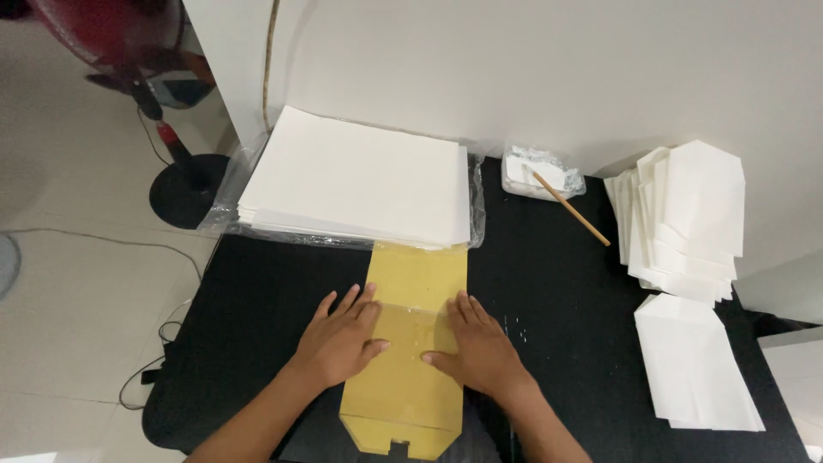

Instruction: Manually assembling paper bags by applying glue to the edges of paper templates and folding them into shape.

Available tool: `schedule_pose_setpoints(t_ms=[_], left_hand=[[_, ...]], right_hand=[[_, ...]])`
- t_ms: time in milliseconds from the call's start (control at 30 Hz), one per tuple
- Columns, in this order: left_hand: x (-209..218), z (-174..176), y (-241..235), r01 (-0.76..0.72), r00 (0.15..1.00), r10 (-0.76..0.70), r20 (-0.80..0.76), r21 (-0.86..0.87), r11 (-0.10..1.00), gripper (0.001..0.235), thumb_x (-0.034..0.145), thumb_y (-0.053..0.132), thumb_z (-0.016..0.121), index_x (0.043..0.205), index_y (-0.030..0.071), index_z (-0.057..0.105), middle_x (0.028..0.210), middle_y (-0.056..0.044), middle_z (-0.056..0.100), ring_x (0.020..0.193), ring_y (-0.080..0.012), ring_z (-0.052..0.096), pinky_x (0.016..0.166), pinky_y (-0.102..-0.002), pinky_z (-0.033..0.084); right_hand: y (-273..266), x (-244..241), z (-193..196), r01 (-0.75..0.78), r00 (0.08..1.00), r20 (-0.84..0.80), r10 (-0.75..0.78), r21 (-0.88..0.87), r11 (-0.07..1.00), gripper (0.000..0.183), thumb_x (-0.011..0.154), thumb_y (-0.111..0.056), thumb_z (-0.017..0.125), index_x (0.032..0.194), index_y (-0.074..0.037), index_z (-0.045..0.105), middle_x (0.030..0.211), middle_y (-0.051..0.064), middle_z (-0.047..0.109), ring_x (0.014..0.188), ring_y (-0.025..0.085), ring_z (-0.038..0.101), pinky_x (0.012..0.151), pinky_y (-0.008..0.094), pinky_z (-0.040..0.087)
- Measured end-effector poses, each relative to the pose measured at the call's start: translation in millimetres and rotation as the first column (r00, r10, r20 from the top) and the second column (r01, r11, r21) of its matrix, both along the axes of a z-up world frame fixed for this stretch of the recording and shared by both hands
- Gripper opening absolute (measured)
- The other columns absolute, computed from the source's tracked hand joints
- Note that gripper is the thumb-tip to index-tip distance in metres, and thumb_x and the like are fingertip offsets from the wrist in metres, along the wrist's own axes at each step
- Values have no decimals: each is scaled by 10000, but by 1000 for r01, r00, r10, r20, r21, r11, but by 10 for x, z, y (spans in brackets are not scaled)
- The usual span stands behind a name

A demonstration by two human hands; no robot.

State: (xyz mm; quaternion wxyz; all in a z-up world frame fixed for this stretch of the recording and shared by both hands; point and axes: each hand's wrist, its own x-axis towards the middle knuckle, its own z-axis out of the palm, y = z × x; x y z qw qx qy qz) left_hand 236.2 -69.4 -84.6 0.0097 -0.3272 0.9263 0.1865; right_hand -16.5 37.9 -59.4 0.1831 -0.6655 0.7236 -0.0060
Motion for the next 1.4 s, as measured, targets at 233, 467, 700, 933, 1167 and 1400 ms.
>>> schedule_pose_setpoints(t_ms=[233,467,700,933,1167,1400], left_hand=[[-183,-91,-189,26,994,-20,110,-58,998,787,986,527,641,1530,26,372,1647,-227,255,1492,-361,316,1225,-587,140],[-323,690,-364,-6,982,-13,189,97,995,768,913,457,723,1502,68,419,1525,-170,478,1370,-313,525,1244,-523,129],[-261,106,-626,-35,999,37,-36,62,997,977,823,592,849,1528,102,381,1518,-98,431,1347,-331,449,1072,-502,341],[-270,-76,-719,-136,958,101,-268,-118,984,768,875,705,647,1387,137,567,1303,-67,578,1179,-312,525,976,-465,363],[-252,45,-701,-196,938,147,-314,-129,972,603,973,593,548,1359,132,584,1276,-54,593,1179,-292,531,1025,-491,361],[-251,47,-709,-295,852,132,-507,-257,920,509,941,490,630,1278,109,659,1355,-95,570,1258,-311,531,1048,-536,375]], right_hand=[[-462,7,501,-56,994,-65,89,394,917,1144,812,-470,861,1625,-105,143,1670,217,189,1369,440,449,1043,499,468],[-705,15,772,-40,993,-93,79,362,931,1249,656,-428,864,1634,-36,192,1236,228,701,1084,424,718,845,518,585],[-1068,-475,876,134,991,19,-135,49,990,651,838,-376,800,1408,-195,542,1344,39,666,1243,272,607,908,441,520],[-1269,-746,415,-81,997,-23,77,-320,944,718,867,-185,797,1525,-161,511,1549,143,477,1393,394,416,1070,532,436],[-1362,-874,184,-229,971,-171,166,-481,847,219,968,-134,635,1106,-64,790,1402,149,640,1218,402,592,828,558,530],[-1344,-761,379,15,974,187,129,-621,784,332,1036,-209,550,1275,-6,659,1251,162,707,1159,337,662,953,459,534]])
